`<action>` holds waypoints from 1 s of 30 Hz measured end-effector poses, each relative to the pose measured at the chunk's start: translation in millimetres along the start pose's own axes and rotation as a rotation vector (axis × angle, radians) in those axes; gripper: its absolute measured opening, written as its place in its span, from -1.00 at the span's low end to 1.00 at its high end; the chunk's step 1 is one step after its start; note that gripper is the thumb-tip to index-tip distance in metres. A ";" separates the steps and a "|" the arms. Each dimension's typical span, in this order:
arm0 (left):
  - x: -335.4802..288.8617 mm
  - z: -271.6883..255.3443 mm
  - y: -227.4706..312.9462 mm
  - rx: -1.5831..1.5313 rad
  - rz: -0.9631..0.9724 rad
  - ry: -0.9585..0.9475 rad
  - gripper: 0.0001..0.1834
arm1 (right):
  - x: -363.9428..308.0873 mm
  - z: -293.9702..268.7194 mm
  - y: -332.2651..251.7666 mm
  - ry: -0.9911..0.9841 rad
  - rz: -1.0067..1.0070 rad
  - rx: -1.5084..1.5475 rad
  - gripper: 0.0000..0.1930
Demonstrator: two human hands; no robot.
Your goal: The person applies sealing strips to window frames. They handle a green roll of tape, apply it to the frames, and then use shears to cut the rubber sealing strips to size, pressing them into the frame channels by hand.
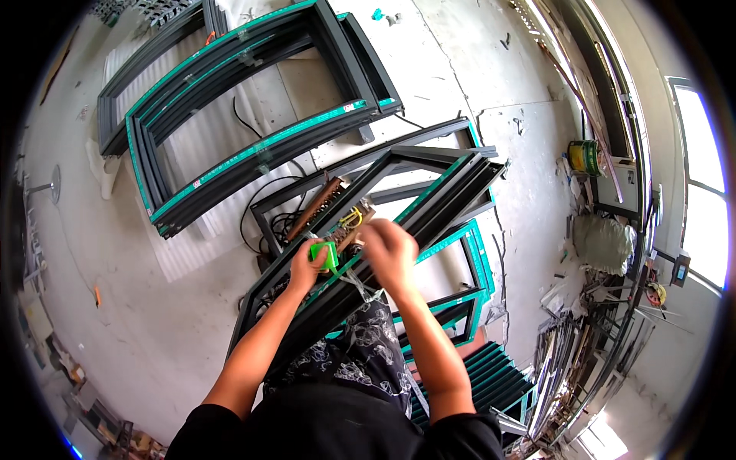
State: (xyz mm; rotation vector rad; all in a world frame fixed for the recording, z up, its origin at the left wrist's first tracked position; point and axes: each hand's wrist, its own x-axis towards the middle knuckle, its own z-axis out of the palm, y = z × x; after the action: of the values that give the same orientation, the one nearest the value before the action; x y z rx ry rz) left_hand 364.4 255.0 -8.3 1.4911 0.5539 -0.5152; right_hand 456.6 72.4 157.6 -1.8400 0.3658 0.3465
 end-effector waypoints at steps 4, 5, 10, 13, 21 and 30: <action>24.8 29.0 0.3 -0.020 -0.238 -0.098 -0.52 | -28.8 -63.3 74.0 0.481 0.237 0.460 -0.87; 32.5 34.0 6.0 -0.008 -0.334 -0.202 -0.51 | -25.8 -67.9 103.9 0.378 0.409 0.427 -0.86; 52.0 61.5 -18.9 -0.267 -0.339 -0.317 -0.44 | 2.5 -23.2 232.5 -0.285 0.334 0.399 -0.73; 44.0 56.4 -9.4 -0.448 -0.569 -0.355 -0.53 | 14.1 8.0 216.9 -0.390 0.713 0.637 -0.71; 44.9 45.2 -8.9 -0.855 -0.782 -0.663 -0.40 | 12.6 18.3 165.7 -0.450 0.555 0.455 -0.55; 2.4 47.8 58.0 0.024 -0.517 -0.357 -0.31 | -14.1 12.5 325.0 -0.274 0.641 0.944 -0.76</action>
State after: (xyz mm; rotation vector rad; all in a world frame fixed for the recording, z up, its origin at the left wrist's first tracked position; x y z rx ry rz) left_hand 404.2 208.4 35.4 1.2316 0.6482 -1.1681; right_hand 307.5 -6.1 -121.0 -0.7085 0.7687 0.7063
